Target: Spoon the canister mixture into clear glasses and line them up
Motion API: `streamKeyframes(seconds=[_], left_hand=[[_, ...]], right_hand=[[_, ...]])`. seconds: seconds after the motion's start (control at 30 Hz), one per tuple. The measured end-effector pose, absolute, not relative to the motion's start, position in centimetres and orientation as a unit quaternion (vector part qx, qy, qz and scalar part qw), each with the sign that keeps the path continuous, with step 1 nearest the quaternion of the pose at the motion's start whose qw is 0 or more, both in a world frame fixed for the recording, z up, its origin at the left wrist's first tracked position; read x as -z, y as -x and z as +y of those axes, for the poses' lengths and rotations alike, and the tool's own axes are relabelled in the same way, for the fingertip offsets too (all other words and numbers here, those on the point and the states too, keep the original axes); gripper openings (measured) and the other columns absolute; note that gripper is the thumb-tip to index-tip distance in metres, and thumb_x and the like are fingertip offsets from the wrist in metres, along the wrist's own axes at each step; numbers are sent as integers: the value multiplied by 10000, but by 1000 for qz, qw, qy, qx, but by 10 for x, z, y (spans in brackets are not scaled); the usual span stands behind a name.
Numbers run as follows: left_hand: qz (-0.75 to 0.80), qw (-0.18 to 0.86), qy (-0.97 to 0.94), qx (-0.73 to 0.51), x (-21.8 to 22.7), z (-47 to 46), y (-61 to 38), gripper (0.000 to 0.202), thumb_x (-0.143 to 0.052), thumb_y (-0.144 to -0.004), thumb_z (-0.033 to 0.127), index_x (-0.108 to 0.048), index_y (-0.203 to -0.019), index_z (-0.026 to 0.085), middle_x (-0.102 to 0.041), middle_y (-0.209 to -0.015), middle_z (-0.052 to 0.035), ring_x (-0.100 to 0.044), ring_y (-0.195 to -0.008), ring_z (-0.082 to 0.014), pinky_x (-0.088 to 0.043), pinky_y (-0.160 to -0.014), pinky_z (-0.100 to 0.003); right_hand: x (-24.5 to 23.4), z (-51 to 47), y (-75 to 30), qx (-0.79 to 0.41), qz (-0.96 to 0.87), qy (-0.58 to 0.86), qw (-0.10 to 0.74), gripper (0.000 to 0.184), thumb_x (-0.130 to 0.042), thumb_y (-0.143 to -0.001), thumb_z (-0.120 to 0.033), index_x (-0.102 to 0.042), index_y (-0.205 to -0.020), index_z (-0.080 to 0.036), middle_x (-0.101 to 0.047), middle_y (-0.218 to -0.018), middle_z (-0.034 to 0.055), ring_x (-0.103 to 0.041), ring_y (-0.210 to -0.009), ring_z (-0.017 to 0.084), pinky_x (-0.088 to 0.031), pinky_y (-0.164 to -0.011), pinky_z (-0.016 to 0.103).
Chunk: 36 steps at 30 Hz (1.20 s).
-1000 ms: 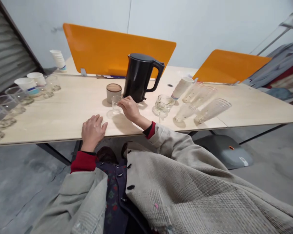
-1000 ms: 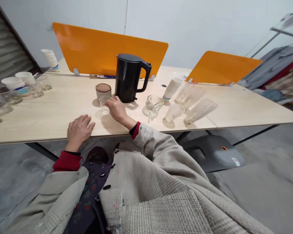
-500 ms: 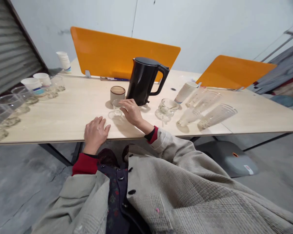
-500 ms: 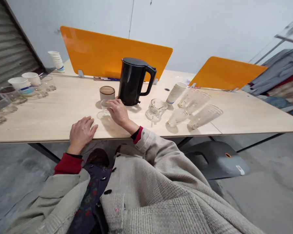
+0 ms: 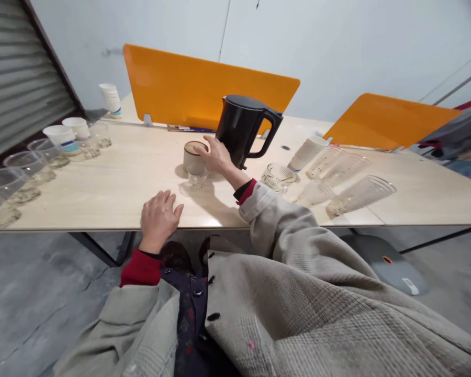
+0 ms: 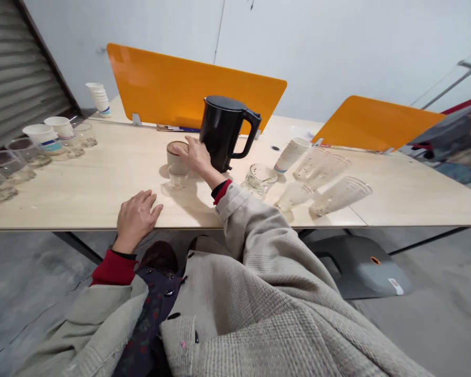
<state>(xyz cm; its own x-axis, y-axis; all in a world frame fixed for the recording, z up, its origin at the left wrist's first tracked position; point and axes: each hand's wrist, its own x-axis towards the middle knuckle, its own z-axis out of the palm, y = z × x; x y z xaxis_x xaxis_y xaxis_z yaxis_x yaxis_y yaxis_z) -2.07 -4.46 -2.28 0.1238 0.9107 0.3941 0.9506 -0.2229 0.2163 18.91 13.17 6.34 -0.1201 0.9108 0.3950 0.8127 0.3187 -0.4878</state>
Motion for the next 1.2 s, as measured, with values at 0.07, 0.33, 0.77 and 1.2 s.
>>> streamKeyframes(seconds=[0.07, 0.33, 0.77, 1.2], left_hand=[[-620, 41, 749, 228, 23, -45, 21, 407, -522, -1064, 401, -733, -1350, 202, -681, -1558, -144, -580, -1493, -358, -475, -1174, -513], [-620, 32, 751, 226, 22, -45, 21, 420, -517, -1063, 410, -730, -1363, 207, -678, -1563, -145, -573, -1504, -362, -471, -1187, -520], [-624, 21, 745, 237, 22, -45, 21, 408, -511, -1063, 407, -736, -1340, 207, -674, -1568, -143, -565, -1515, -359, -455, -1197, -521], [-624, 32, 746, 229, 21, -46, 20, 391, -520, -1062, 400, -733, -1339, 225, -679, -1565, -123, -567, -1510, -341, -459, -1189, -502]], right_hand=[[-63, 141, -179, -94, -747, 586, 299, 787, -626, -995, -705, -583, -1560, -159, -595, -1618, 218, -586, -1457, 400, -447, -1238, 553], [-65, 146, -167, -99, -745, 605, 264, 672, -748, -912, -554, -655, -1446, -157, -691, -1455, 219, -663, -1334, 363, -534, -1127, 445], [-93, 137, -200, -7, -748, 563, 350, 763, -700, -961, -668, -553, -1556, -215, -645, -1474, 194, -582, -1425, 426, -474, -1220, 626], [-120, 78, -255, 86, -769, 454, 441, 654, -634, -994, -692, -579, -1495, -276, -674, -1423, 120, -645, -1338, 373, -532, -1153, 643]])
